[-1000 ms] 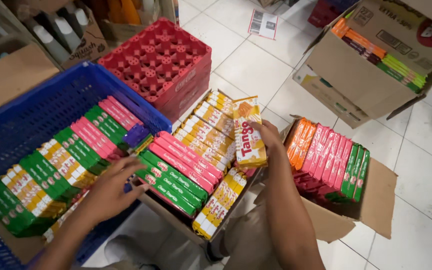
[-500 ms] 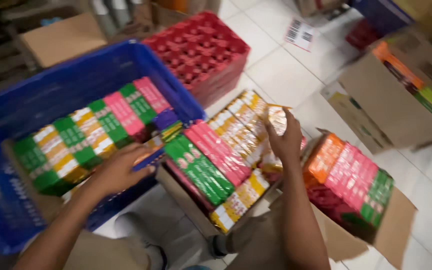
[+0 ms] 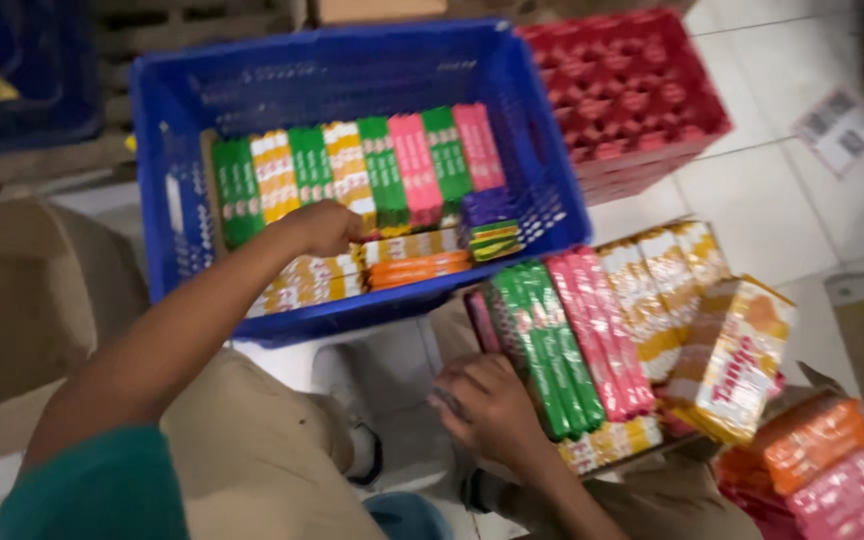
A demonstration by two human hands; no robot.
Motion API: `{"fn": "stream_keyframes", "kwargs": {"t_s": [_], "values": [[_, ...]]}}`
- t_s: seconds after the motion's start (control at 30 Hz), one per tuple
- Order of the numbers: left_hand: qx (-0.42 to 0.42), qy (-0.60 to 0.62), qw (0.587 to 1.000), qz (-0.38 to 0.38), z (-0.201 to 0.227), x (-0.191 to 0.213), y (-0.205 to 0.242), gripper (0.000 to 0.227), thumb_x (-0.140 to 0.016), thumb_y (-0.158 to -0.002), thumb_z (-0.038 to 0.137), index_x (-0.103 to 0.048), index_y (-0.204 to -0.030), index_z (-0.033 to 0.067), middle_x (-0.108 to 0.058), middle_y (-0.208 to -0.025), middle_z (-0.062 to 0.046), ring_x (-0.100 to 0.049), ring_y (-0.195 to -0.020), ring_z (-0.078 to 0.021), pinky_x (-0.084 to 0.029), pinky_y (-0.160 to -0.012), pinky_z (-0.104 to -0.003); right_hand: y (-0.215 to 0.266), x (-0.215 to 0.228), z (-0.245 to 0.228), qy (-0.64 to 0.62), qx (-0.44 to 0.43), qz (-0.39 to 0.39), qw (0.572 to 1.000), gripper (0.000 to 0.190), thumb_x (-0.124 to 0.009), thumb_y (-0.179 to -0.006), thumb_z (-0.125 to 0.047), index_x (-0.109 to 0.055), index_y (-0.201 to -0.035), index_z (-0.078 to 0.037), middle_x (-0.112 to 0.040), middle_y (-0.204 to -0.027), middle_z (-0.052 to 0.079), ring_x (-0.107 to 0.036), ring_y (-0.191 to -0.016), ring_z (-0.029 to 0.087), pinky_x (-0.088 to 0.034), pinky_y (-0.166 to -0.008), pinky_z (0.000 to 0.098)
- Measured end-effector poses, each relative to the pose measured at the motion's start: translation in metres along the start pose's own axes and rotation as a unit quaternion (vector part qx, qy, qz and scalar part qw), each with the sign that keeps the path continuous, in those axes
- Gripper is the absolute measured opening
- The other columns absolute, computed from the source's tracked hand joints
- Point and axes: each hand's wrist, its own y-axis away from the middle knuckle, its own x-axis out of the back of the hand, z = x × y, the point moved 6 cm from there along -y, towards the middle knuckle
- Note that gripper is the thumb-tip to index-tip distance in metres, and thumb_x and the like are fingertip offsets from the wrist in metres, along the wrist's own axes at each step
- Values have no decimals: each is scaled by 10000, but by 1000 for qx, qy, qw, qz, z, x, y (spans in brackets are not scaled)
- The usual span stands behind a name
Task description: The person sits on the floor and sorts packaged items from a blue crate into a cardboard box. They pick up stacks of colorful packages, arrange them by color, and place them into the box.
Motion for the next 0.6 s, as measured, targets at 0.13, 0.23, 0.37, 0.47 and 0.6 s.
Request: {"fn": "stream_keyframes", "kwargs": {"t_s": [0.13, 0.23, 0.37, 0.47, 0.6], "values": [[13, 23, 998, -57, -40, -50, -19, 570, -836, -756, 416, -700, -1297, 298, -723, -1241, -57, -666, -1120, -327, -508, -909, -427, 16, -32, 20, -44, -35, -37, 998, 178, -774, -902, -133, -695, -1057, -97, -693, -1036, 63, -673, -926, 270, -518, -854, 384], [62, 31, 981, -183, -45, -82, -10, 762, -837, -795, 372, -527, -1483, 273, -484, -1542, -95, -506, -1354, -338, -483, -1005, -447, 33, -58, 43, -98, -116, -82, 985, 137, -729, -898, -113, -732, -1029, -74, -663, -997, 98, -639, -993, 292, -520, -894, 378], [72, 71, 968, -230, -39, -133, -2, 1108, -888, -728, 486, -270, -1619, 261, -389, -1616, -121, -459, -1422, -338, -444, -1093, -422, 67, -93, 57, -86, -130, -123, 980, 142, -721, -895, -201, -722, -1021, -134, -698, -991, 52, -661, -974, 275, -489, -930, 406], [83, 97, 959, -253, -27, -114, 1, 1276, -915, -701, 486, -115, -1666, 243, -333, -1645, -157, -434, -1448, -345, -441, -1106, -413, 71, -108, 71, -84, -143, -133, 977, 114, -723, -872, -188, -699, -968, -132, -693, -995, 62, -649, -967, 282, -476, -920, 410], [11, 89, 963, -255, -34, -149, -26, 1356, -911, -561, 577, -187, -1632, 166, -487, -1519, -199, -546, -1328, -357, -494, -1005, -425, 73, -112, 75, -62, -164, -141, 974, 92, -761, -870, -200, -704, -886, -130, -658, -899, 82, -607, -871, 311, -492, -788, 420]]}}
